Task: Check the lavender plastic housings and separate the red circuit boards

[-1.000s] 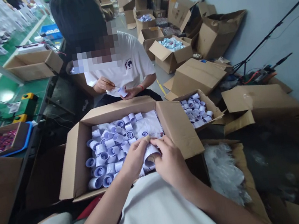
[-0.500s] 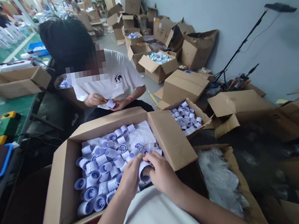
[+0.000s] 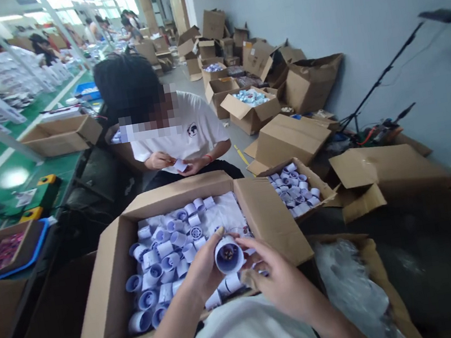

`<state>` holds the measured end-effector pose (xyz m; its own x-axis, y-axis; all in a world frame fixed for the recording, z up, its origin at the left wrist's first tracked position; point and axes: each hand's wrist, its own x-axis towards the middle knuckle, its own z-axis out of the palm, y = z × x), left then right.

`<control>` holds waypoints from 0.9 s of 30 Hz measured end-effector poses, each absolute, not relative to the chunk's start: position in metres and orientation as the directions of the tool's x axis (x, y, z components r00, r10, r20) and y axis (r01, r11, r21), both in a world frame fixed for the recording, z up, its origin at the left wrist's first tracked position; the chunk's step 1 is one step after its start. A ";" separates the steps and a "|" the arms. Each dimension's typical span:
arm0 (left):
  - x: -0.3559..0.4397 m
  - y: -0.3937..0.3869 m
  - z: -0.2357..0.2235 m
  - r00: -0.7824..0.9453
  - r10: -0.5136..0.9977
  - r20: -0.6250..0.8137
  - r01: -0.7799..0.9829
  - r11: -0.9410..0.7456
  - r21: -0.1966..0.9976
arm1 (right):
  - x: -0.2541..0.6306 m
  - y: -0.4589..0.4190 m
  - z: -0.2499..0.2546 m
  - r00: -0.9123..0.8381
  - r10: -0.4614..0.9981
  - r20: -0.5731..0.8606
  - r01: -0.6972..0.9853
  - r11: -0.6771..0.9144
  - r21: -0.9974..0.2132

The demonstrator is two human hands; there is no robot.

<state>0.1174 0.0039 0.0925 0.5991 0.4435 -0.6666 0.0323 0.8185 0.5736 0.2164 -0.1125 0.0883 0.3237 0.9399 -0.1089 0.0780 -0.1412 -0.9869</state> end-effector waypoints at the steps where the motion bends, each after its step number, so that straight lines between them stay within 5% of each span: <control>1: 0.118 0.004 0.094 0.606 0.421 -0.675 0.033 0.834 0.550 | 0.219 -0.117 0.090 0.316 0.939 -0.132 0.043 -0.153 -0.987; 8: 0.120 -0.004 0.098 0.661 0.375 -0.650 0.007 0.863 0.505 | 0.228 -0.134 0.087 0.353 0.916 -0.193 0.006 -0.208 -0.978; 18: 0.122 -0.019 0.086 0.623 0.483 -0.616 -0.003 0.788 0.616 | 0.225 -0.125 0.075 0.383 0.909 -0.167 0.038 -0.196 -0.980; 23: 0.125 -0.021 0.050 0.576 0.414 -0.705 0.188 0.772 0.607 | 0.229 -0.116 0.024 0.328 0.873 -0.361 -0.252 -0.287 -0.924; 27: 0.117 -0.017 0.019 0.437 0.447 -0.781 0.340 0.722 0.603 | 0.273 -0.110 -0.017 0.511 0.671 -0.537 -0.503 -0.274 -0.820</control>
<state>0.1165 -0.0172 0.0190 0.4367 0.4472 -0.7806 0.3395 0.7216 0.6034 0.2729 -0.1100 -0.0172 0.5112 0.6707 -0.5375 -0.5030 -0.2736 -0.8198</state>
